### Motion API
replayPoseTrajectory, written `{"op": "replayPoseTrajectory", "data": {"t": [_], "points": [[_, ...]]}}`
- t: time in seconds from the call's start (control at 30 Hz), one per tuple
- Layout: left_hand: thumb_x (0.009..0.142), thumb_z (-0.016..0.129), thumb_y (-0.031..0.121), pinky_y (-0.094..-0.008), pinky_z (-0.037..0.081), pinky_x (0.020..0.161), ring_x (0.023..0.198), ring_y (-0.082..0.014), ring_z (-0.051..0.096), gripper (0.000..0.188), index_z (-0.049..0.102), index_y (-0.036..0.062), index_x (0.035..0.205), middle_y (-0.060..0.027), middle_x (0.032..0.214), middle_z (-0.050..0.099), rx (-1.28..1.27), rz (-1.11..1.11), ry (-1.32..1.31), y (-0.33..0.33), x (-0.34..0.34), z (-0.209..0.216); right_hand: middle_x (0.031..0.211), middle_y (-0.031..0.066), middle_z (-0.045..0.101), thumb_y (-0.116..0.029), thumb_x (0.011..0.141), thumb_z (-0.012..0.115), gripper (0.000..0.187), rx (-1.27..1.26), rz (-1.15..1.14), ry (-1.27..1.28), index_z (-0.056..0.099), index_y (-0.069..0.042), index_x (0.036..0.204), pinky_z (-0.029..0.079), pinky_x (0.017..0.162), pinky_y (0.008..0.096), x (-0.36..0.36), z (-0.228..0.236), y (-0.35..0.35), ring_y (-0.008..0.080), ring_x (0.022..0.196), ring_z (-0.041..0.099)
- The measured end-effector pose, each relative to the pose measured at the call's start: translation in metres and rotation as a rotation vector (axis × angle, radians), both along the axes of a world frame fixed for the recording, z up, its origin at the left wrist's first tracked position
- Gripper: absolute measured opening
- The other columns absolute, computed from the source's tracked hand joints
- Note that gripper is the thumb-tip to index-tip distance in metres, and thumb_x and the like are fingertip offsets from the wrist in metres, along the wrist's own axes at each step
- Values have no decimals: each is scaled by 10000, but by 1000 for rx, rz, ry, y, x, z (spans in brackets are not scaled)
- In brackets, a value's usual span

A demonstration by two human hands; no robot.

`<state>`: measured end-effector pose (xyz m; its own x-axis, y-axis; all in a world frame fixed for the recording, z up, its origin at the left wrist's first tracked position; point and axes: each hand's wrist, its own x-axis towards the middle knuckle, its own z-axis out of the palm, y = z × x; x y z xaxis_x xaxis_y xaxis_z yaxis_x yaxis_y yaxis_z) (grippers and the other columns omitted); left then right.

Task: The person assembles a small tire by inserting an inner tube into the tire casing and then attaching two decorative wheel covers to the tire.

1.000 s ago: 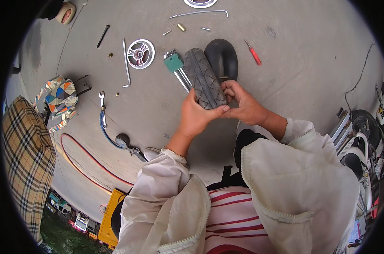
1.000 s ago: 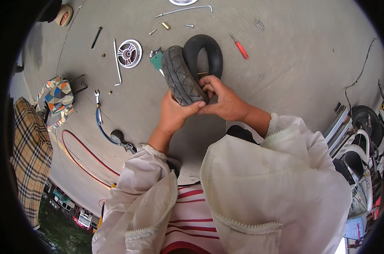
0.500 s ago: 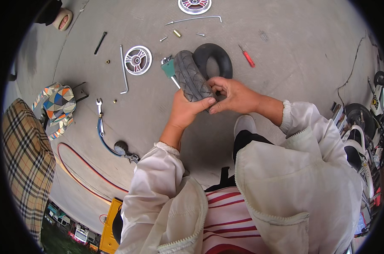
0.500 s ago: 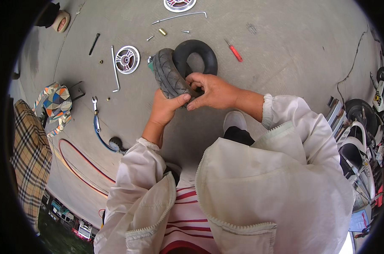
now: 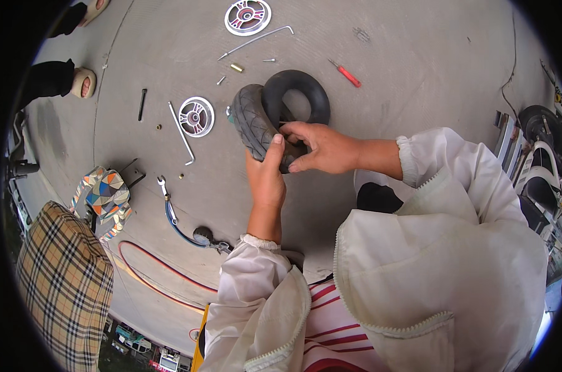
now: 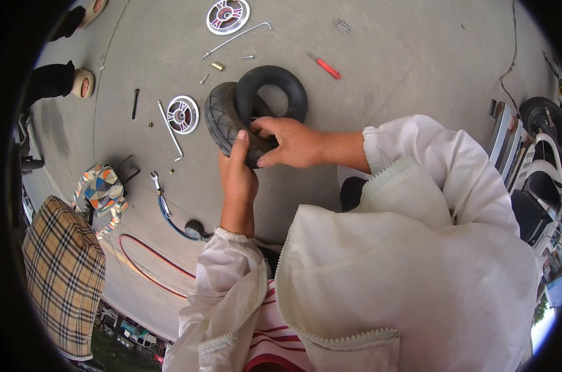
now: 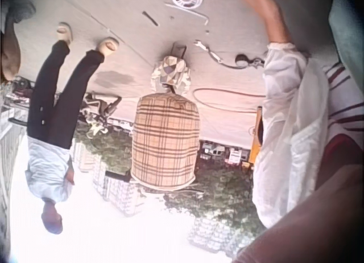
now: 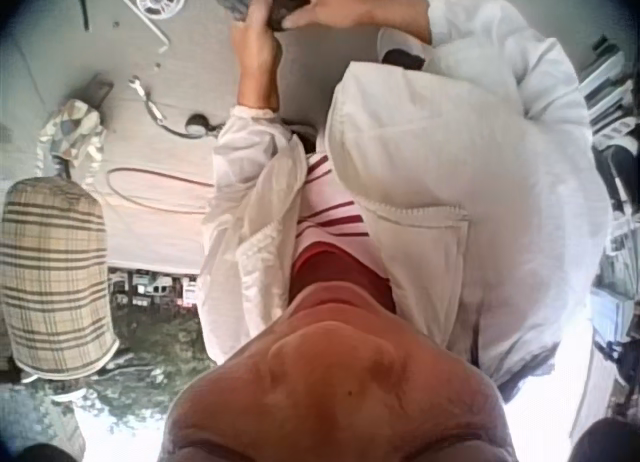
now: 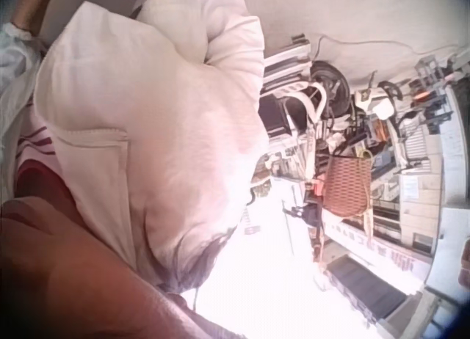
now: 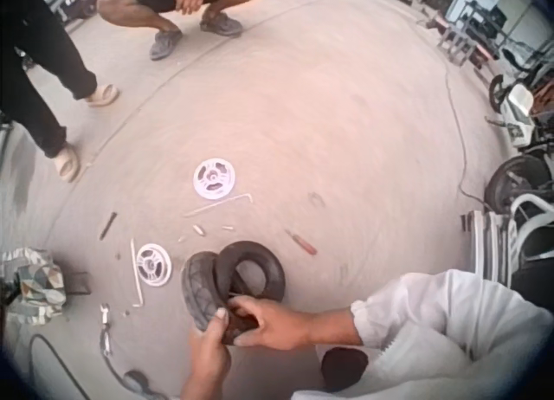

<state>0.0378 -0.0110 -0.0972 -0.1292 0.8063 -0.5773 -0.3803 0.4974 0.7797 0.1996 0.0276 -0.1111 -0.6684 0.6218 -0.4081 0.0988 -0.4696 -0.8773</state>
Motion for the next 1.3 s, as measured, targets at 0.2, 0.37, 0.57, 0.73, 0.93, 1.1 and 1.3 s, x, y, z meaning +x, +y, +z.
{"op": "replayPoseTrajectory", "data": {"t": [0.2,0.37,0.57,0.73,0.93,1.1,1.3], "points": [[885,697,189,-308,484,830,909,-153,585,362,581,-30,1148,-62,1041,623,11,31,-11,8,-13,-10,1150,166,613,-74,842,724,598,-118,-12,42,407,27,1338,482,885,323,-3,9,9,183,995,577],[870,696,167,-330,491,873,940,-181,606,384,579,-41,1171,-82,1070,635,-10,-19,-105,13,-27,-15,1234,178,610,-111,942,591,405,-191,57,16,480,54,1296,508,845,335,2,2,21,196,940,612],[925,622,219,-369,485,967,1107,-233,600,503,469,-16,1343,-131,1261,589,-6,-102,-61,11,-39,-21,1023,210,674,-121,924,579,296,390,343,-290,612,11,1187,517,749,384,-9,21,42,280,780,654],[927,626,230,-369,483,975,1119,-232,600,519,464,-24,1349,-131,1275,588,-6,-102,-54,12,-39,-22,864,203,680,-107,884,600,263,533,451,-432,670,-19,1122,506,706,407,-16,28,55,317,728,645],[934,609,247,-372,493,963,1103,-235,612,499,484,-27,1331,-129,1255,604,-2,-106,-50,21,-40,-21,962,135,712,-126,870,649,309,-208,220,-269,685,17,1141,539,673,319,-13,21,72,185,752,669],[936,604,261,-383,497,965,1103,-246,619,485,503,-27,1313,-135,1251,611,-33,-91,-57,23,-43,-23,898,147,718,-129,818,636,238,-8,181,-398,736,-26,1007,543,674,379,-25,20,67,268,741,687],[934,606,294,-407,499,973,1106,-261,626,493,519,-30,1295,-148,1253,613,-29,14,-102,18,-46,-25,808,175,701,-105,759,606,204,468,281,-526,758,-52,884,527,733,419,-40,17,65,347,777,681]]}}
